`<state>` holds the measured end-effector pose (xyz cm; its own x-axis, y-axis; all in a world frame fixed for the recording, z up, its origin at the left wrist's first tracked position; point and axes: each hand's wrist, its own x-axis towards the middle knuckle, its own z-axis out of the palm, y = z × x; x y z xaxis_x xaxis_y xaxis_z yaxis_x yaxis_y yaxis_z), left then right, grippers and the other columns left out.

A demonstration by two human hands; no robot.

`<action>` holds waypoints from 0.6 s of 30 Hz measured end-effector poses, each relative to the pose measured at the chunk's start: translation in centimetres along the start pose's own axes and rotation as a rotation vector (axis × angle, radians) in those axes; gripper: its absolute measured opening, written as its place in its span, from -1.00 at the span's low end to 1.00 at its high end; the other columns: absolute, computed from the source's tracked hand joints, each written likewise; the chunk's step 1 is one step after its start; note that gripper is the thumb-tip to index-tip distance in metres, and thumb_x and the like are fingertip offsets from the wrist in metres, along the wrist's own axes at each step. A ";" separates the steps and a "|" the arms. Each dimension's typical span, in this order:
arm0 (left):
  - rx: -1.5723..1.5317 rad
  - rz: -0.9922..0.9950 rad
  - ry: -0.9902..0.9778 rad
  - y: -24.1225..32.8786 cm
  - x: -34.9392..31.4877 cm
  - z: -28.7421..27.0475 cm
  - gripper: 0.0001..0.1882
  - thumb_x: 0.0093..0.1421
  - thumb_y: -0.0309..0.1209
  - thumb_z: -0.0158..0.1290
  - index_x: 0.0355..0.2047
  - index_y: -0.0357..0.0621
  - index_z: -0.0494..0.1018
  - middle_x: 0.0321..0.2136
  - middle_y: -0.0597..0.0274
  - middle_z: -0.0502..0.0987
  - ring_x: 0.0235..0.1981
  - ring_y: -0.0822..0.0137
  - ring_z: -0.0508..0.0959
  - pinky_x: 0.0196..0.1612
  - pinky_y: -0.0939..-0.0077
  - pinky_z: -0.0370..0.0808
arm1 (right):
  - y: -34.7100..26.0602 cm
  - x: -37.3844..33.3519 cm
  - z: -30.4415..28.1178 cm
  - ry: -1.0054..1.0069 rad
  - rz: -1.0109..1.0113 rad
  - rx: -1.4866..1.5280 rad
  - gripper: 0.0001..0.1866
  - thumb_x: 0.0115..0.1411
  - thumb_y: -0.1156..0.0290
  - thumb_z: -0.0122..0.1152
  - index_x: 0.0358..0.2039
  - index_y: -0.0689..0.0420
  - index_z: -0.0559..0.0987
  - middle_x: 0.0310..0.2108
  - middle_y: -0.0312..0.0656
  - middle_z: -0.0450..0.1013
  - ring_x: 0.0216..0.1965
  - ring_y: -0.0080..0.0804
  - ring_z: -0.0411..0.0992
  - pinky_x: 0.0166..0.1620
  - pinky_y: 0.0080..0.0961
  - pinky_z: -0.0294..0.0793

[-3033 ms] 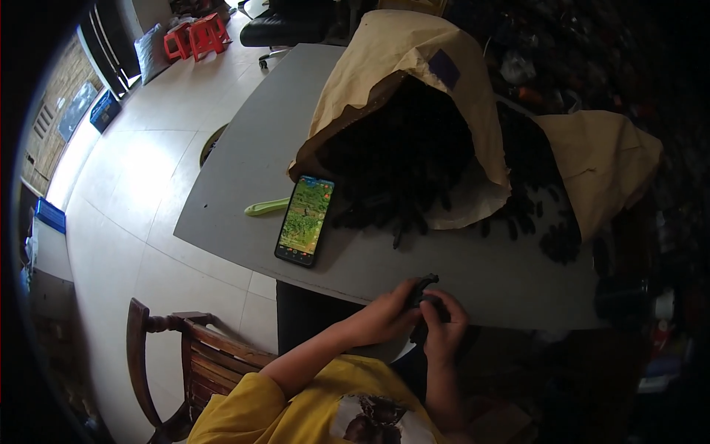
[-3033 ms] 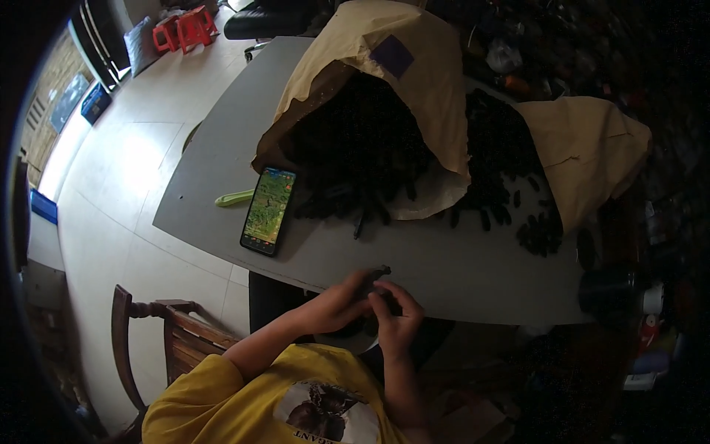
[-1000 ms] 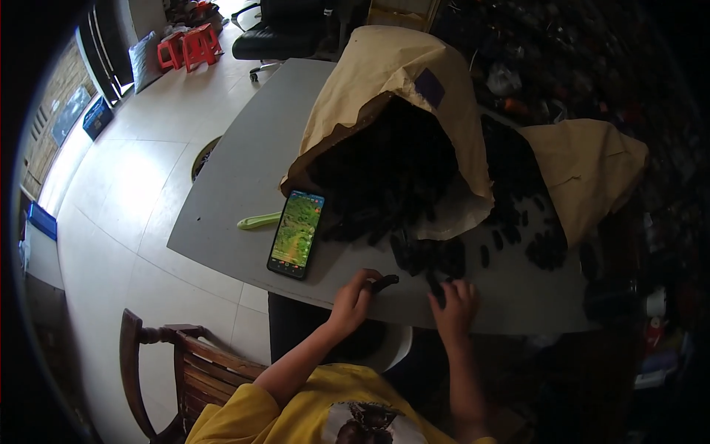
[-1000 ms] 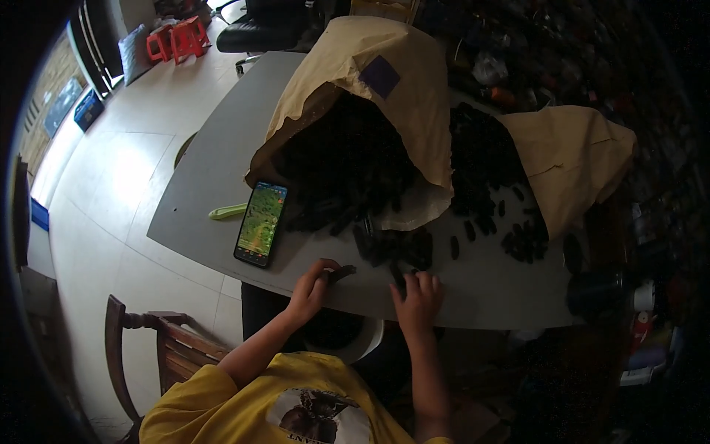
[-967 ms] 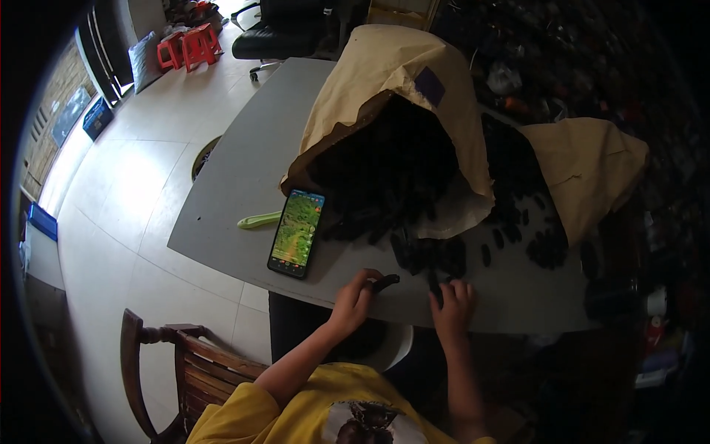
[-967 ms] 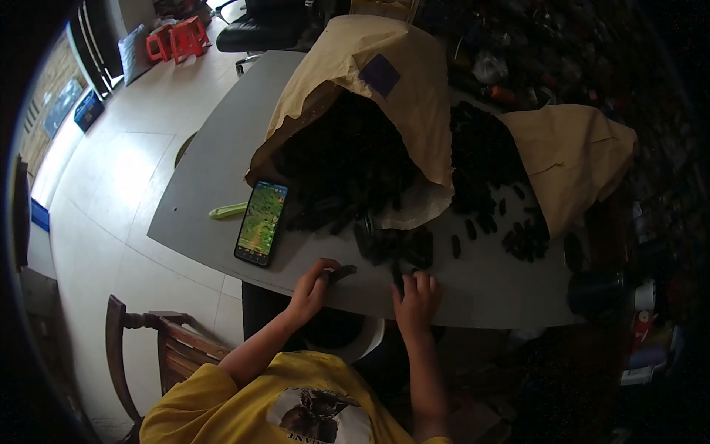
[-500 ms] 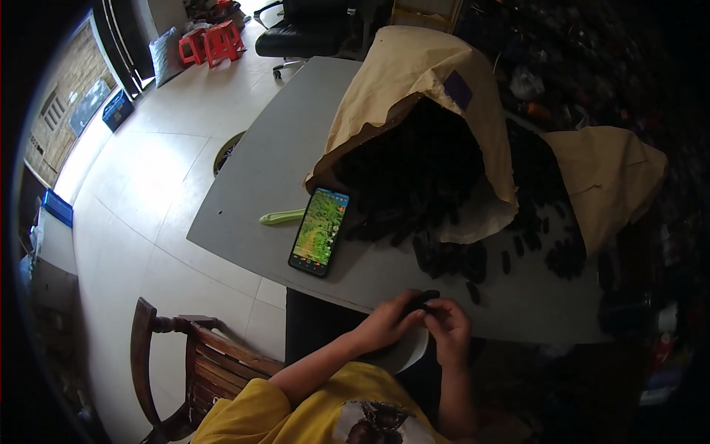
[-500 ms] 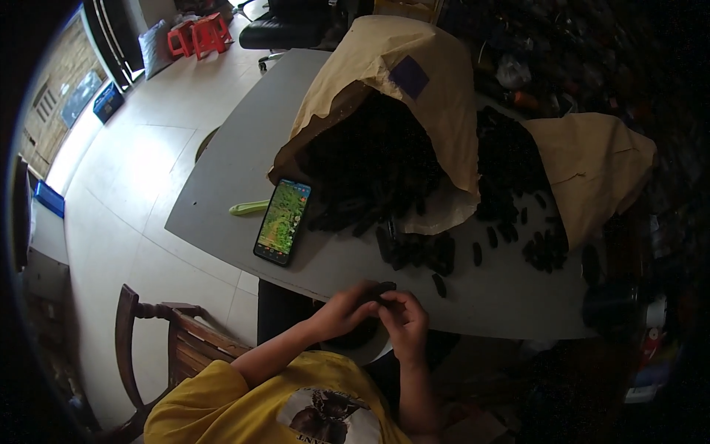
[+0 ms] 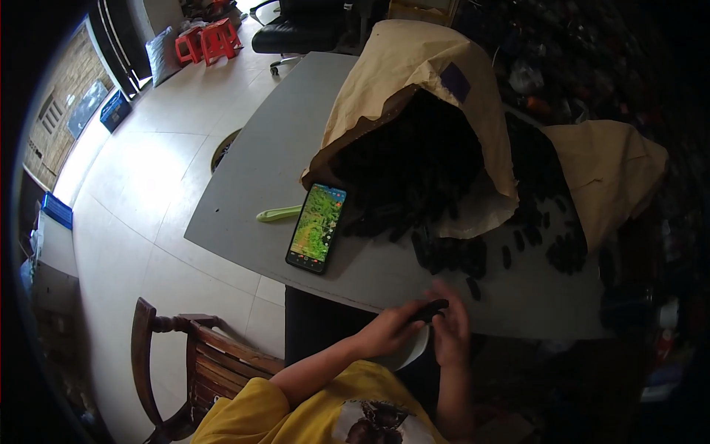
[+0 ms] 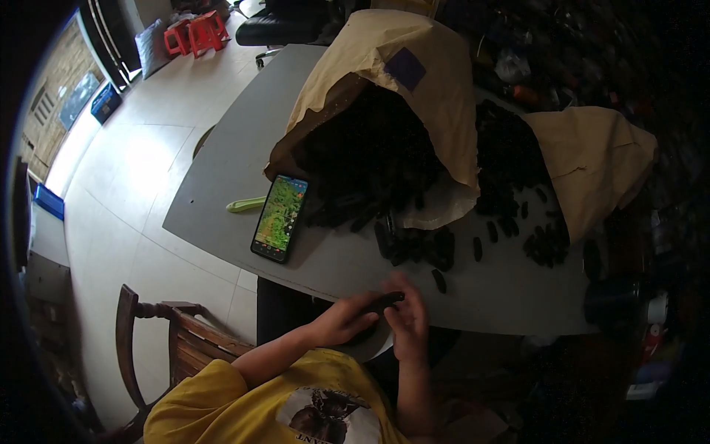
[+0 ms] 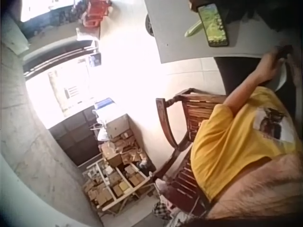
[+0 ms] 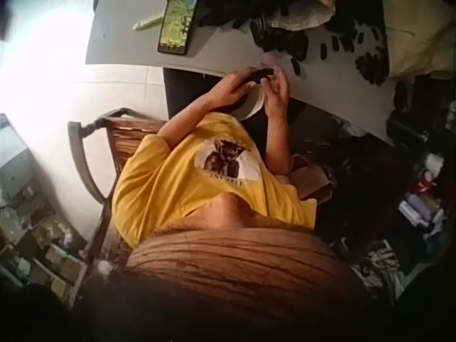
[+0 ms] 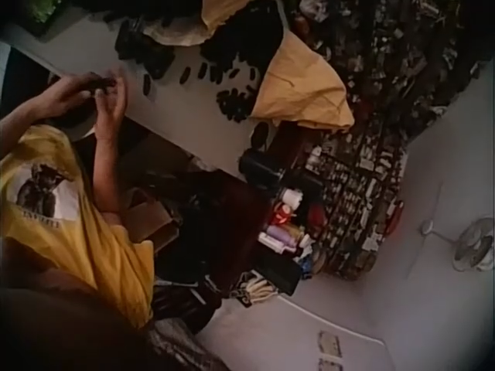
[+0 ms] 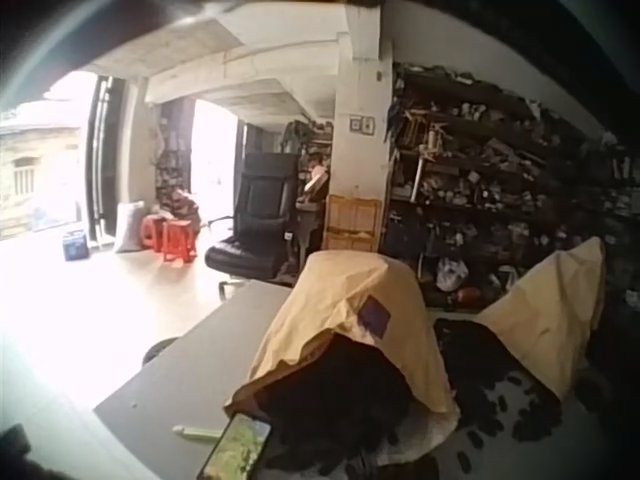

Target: The person is inspecting and sorting small black cylindrical industrial parts from a large paper bag on a worktable.

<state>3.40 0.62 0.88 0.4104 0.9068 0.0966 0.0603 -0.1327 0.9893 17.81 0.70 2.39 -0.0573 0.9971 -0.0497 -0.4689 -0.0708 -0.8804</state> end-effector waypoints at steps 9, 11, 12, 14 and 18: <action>0.505 0.108 0.125 -1.7 2.4 -2.2 -0.66 0.09 -0.39 -0.04 -0.10 -0.19 0.34 -0.24 0.00 0.42 -0.19 0.01 0.41 -0.13 0.29 0.35 | 1.9 2.9 -2.0 0.085 -0.081 -0.009 -0.83 0.05 0.63 -0.01 -0.30 0.22 0.40 -0.35 -0.19 0.40 -0.28 -0.42 0.36 -0.12 -0.52 0.30; 0.593 0.126 0.274 -1.6 4.7 -3.3 -0.68 0.06 -0.42 -0.04 -0.14 -0.20 0.36 -0.21 0.01 0.41 -0.18 0.02 0.40 -0.13 0.28 0.36 | 1.4 4.2 -2.3 0.116 -0.121 -0.246 -0.80 0.05 0.66 -0.08 -0.29 0.20 0.42 -0.37 -0.25 0.36 -0.36 -0.48 0.33 -0.26 -0.54 0.32; 0.726 0.113 0.362 -1.7 6.2 -3.7 -0.68 0.03 -0.44 -0.05 -0.15 -0.19 0.38 -0.17 0.03 0.39 -0.17 0.05 0.39 -0.14 0.28 0.36 | 1.5 4.9 -2.6 0.143 -0.119 -0.488 -0.77 0.05 0.67 -0.09 -0.26 0.20 0.42 -0.32 -0.23 0.37 -0.33 -0.45 0.35 -0.27 -0.52 0.35; 0.864 0.098 0.459 -2.4 7.1 -4.3 -0.67 0.00 -0.46 -0.05 -0.17 -0.19 0.39 -0.14 0.05 0.37 -0.17 0.09 0.38 -0.15 0.29 0.37 | 1.2 6.3 -2.3 0.160 -0.119 -0.725 -0.74 0.06 0.68 -0.11 -0.22 0.20 0.43 -0.27 -0.21 0.37 -0.30 -0.41 0.37 -0.29 -0.51 0.38; 1.213 0.109 0.325 -3.7 6.7 -4.3 -0.63 -0.08 -0.45 -0.07 -0.19 -0.16 0.41 -0.09 0.13 0.33 -0.18 0.18 0.38 -0.20 0.37 0.38 | 0.8 7.5 -2.3 0.000 -0.486 -1.278 -0.68 0.08 0.65 -0.10 -0.13 0.17 0.43 -0.15 -0.14 0.36 -0.17 -0.22 0.38 -0.19 -0.41 0.39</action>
<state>1.97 8.92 -1.62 0.2335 0.9016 0.3642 0.9059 -0.3378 0.2553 19.01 8.19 0.21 -0.1215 0.9143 0.3865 0.6923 0.3571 -0.6271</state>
